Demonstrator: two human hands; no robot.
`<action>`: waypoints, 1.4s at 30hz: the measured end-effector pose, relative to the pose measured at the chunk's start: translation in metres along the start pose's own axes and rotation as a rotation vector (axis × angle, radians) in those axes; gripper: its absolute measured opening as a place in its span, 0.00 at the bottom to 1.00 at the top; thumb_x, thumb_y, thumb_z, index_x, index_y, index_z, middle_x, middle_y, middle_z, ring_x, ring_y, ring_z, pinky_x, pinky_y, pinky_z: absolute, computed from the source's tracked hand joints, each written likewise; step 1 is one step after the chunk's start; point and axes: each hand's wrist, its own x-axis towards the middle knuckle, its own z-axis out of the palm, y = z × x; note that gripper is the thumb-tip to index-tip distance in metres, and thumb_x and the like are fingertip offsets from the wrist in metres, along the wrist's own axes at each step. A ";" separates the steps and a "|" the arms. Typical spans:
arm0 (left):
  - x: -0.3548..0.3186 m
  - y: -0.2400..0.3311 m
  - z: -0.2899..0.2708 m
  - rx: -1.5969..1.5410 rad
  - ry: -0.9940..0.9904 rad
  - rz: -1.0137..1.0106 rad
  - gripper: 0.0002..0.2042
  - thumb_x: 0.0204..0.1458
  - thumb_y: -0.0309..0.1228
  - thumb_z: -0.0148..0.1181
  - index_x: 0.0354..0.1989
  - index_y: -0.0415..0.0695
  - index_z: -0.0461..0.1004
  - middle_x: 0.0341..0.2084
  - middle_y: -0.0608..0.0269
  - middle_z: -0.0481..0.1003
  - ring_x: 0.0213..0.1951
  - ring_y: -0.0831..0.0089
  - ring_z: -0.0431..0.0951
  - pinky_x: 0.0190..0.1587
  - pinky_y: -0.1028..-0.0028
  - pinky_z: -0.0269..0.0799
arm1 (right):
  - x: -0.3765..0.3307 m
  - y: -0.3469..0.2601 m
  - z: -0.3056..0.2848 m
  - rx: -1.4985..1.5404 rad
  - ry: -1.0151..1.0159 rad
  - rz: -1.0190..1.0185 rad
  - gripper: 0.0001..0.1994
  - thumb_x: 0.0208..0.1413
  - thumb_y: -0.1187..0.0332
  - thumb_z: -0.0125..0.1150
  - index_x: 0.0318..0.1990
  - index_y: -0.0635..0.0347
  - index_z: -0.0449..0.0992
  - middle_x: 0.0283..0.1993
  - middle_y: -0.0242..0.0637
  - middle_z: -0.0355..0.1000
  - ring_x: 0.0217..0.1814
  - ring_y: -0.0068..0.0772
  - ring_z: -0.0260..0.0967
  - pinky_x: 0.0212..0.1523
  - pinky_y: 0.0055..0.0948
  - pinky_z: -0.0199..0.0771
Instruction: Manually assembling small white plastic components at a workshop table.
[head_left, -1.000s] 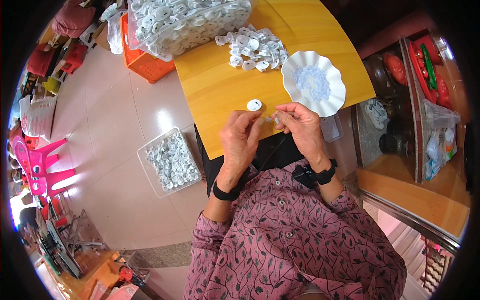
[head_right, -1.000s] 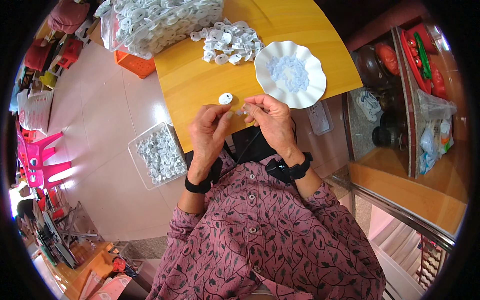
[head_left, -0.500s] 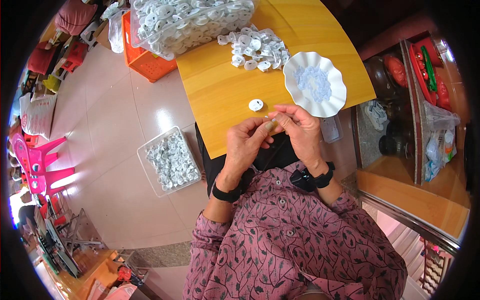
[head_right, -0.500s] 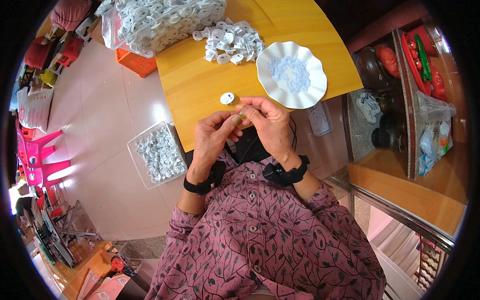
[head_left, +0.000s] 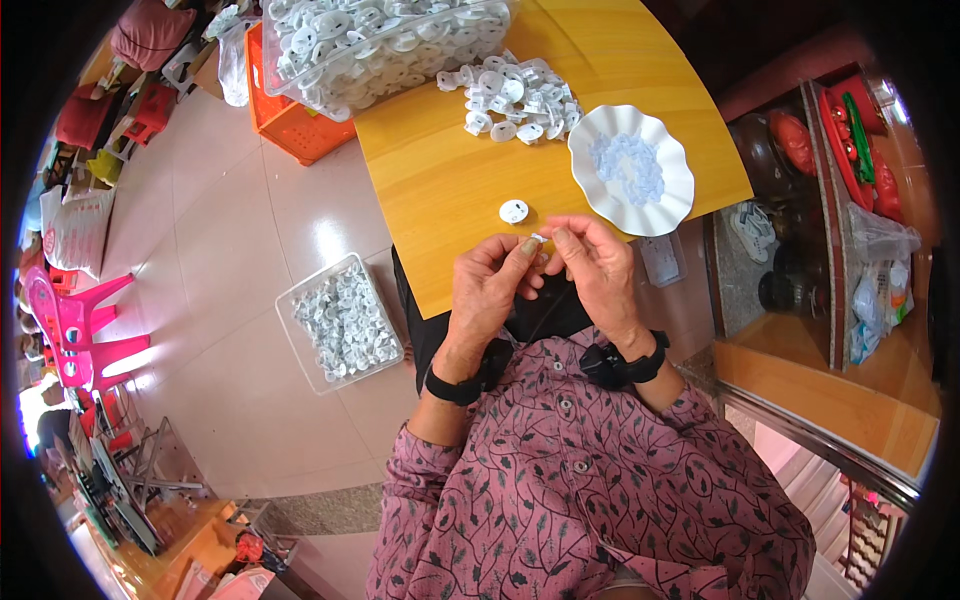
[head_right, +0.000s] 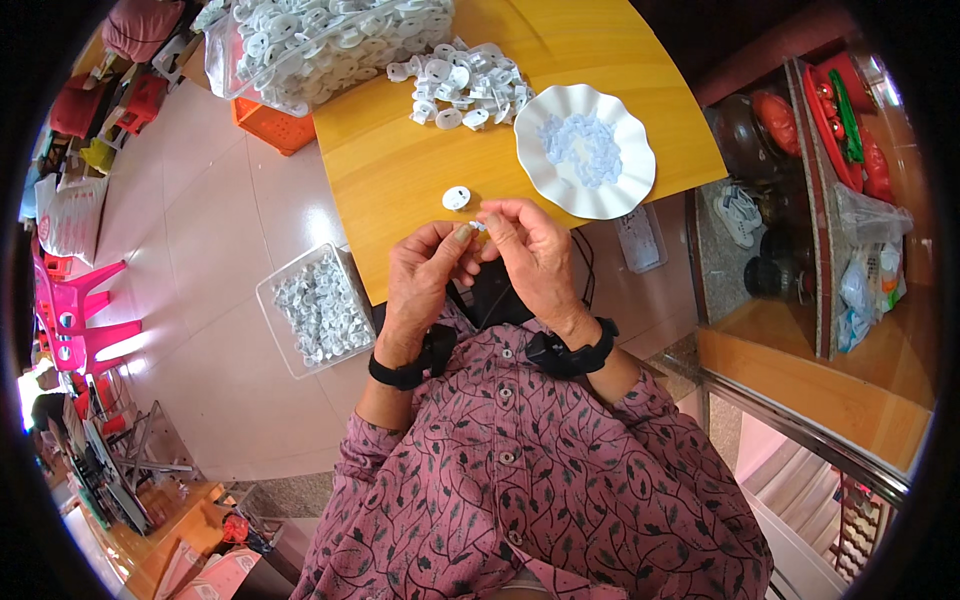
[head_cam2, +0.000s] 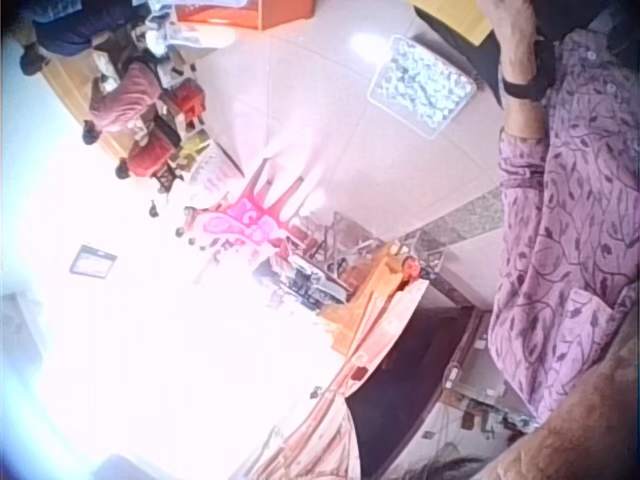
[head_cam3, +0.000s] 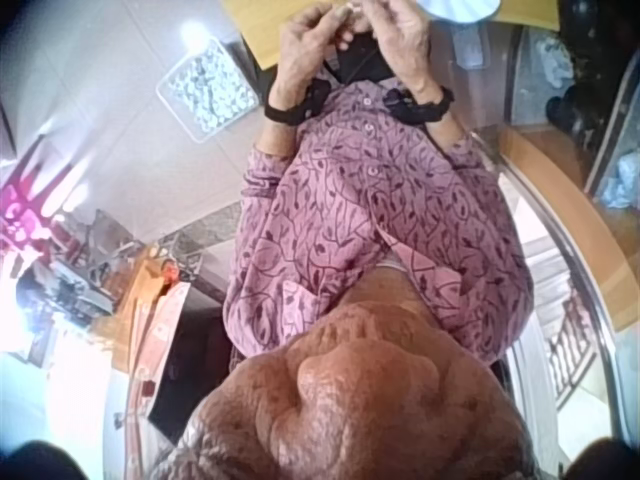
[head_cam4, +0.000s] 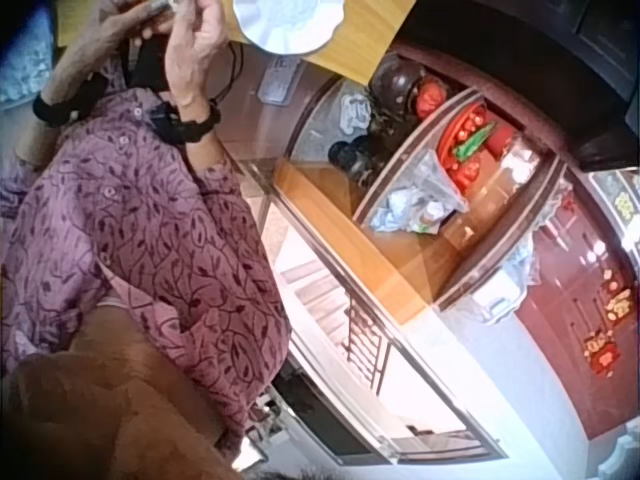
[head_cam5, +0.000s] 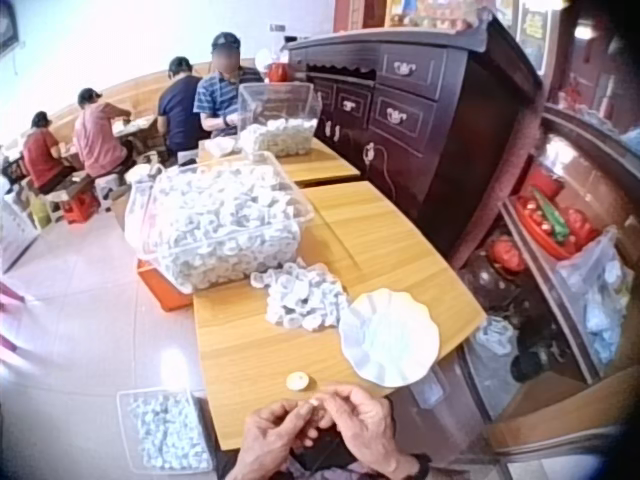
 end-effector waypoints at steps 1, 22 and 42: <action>0.000 0.000 0.000 0.023 0.012 0.004 0.11 0.64 0.33 0.59 0.40 0.35 0.78 0.28 0.64 0.79 0.25 0.81 0.76 0.27 0.81 0.72 | 0.000 0.003 -0.002 -0.072 -0.036 -0.016 0.07 0.64 0.72 0.59 0.44 0.68 0.78 0.39 0.33 0.78 0.30 0.16 0.73 0.32 0.17 0.75; 0.038 0.011 -0.003 1.134 0.263 0.522 0.10 0.52 0.26 0.66 0.42 0.38 0.80 0.31 0.50 0.75 0.29 0.58 0.79 0.33 0.64 0.74 | 0.004 0.007 -0.018 -0.055 -0.061 0.108 0.06 0.60 0.72 0.63 0.38 0.67 0.77 0.31 0.28 0.75 0.27 0.15 0.71 0.29 0.16 0.70; 0.040 -0.004 0.003 1.142 0.148 0.640 0.10 0.48 0.23 0.68 0.38 0.37 0.79 0.35 0.52 0.74 0.30 0.60 0.78 0.33 0.68 0.75 | 0.009 0.019 -0.019 -0.025 0.046 0.048 0.08 0.62 0.72 0.61 0.43 0.69 0.77 0.36 0.30 0.77 0.35 0.14 0.70 0.37 0.17 0.71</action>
